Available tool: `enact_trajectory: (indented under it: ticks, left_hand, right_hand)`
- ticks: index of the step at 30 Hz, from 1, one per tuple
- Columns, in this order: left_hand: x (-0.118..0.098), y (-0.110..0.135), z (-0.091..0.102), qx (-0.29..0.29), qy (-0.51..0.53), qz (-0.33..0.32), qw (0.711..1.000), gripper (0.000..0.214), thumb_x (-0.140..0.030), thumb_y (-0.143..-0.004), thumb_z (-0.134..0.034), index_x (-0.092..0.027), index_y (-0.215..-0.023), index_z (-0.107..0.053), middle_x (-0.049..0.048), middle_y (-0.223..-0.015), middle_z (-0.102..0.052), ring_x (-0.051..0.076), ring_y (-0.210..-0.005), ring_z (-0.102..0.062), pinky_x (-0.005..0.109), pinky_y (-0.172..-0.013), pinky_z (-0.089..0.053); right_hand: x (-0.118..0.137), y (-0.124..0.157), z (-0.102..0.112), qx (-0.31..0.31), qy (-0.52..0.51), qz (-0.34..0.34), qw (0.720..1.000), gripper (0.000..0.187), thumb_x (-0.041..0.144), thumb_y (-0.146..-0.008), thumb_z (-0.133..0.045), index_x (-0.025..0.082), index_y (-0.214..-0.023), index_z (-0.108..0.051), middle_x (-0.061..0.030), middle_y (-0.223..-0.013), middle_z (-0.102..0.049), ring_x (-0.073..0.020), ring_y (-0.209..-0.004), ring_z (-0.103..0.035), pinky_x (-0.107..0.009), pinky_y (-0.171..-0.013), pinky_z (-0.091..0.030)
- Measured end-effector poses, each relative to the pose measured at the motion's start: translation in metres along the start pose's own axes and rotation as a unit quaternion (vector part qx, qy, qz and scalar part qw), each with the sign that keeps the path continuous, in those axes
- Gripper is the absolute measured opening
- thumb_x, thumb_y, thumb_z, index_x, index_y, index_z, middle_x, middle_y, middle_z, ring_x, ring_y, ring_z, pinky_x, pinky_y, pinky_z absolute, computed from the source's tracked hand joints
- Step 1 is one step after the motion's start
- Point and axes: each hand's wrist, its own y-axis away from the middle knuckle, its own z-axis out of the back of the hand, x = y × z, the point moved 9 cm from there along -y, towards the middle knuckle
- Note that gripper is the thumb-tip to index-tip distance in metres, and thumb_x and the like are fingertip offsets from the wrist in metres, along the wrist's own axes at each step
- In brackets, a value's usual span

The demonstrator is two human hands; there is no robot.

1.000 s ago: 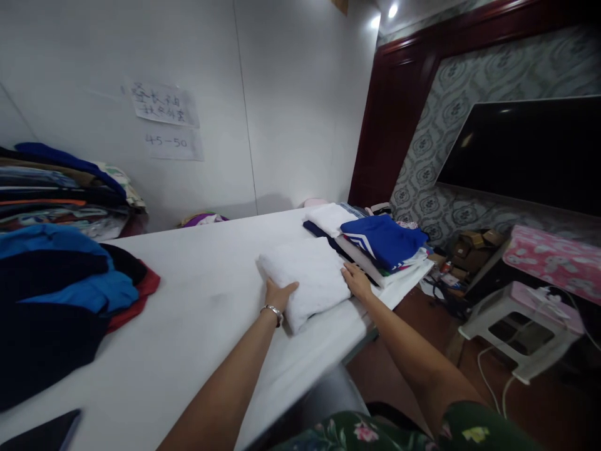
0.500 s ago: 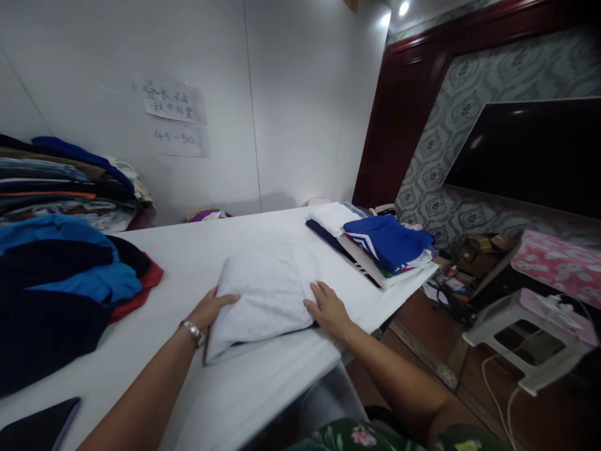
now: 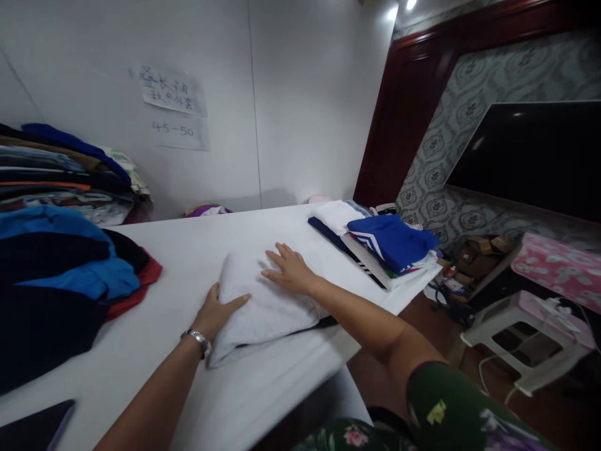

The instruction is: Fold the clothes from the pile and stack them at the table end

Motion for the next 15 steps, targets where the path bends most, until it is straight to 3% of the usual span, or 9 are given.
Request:
enact_trajectory:
  ticks: [3,6,9,15]
  left_hand:
    - [0.002,0.000,-0.001,-0.003,-0.012,-0.007,1.000,0.110,-0.049,-0.058,-0.077,-0.013,-0.145,-0.020,0.0193,-0.142,-0.042,0.033,-0.123,-0.049,0.044,-0.099,-0.045]
    - [0.003,0.000,-0.001,-0.012,-0.023,-0.020,0.999,0.104,-0.044,-0.058,-0.078,-0.015,-0.142,-0.025,0.0167,-0.139,-0.046,0.032,-0.122,-0.049,0.043,-0.101,-0.043]
    - [0.003,0.002,-0.003,-0.018,-0.015,-0.035,0.999,0.098,-0.040,-0.061,-0.077,-0.016,-0.141,-0.027,0.0148,-0.136,-0.049,0.029,-0.120,-0.051,0.040,-0.101,-0.043]
    - [0.008,0.002,-0.010,-0.003,0.023,-0.036,0.999,0.099,-0.038,-0.060,-0.077,-0.018,-0.142,-0.025,0.0124,-0.133,-0.053,0.026,-0.116,-0.054,0.037,-0.096,-0.045]
  right_hand:
    - [0.004,-0.046,-0.022,0.039,0.017,0.019,0.999,0.067,0.065,-0.088,-0.034,0.026,-0.143,-0.031,-0.0108,-0.155,-0.015,-0.0291,-0.143,-0.008,-0.058,-0.109,-0.013]
    - [-0.012,-0.071,-0.056,0.108,0.043,0.003,0.993,0.066,0.063,-0.090,-0.028,0.025,-0.144,-0.031,-0.0110,-0.153,-0.023,-0.0297,-0.141,-0.015,-0.059,-0.109,-0.011]
    - [-0.028,-0.076,-0.081,0.139,0.050,-0.009,0.989,0.065,0.061,-0.092,-0.021,0.025,-0.145,-0.028,-0.0102,-0.152,-0.027,-0.0294,-0.139,-0.022,-0.057,-0.109,-0.013]
    - [-0.040,-0.074,-0.093,0.144,0.053,-0.020,0.988,0.066,0.063,-0.091,-0.018,0.028,-0.146,-0.025,-0.0066,-0.153,-0.024,-0.0262,-0.141,-0.019,-0.053,-0.111,-0.010]
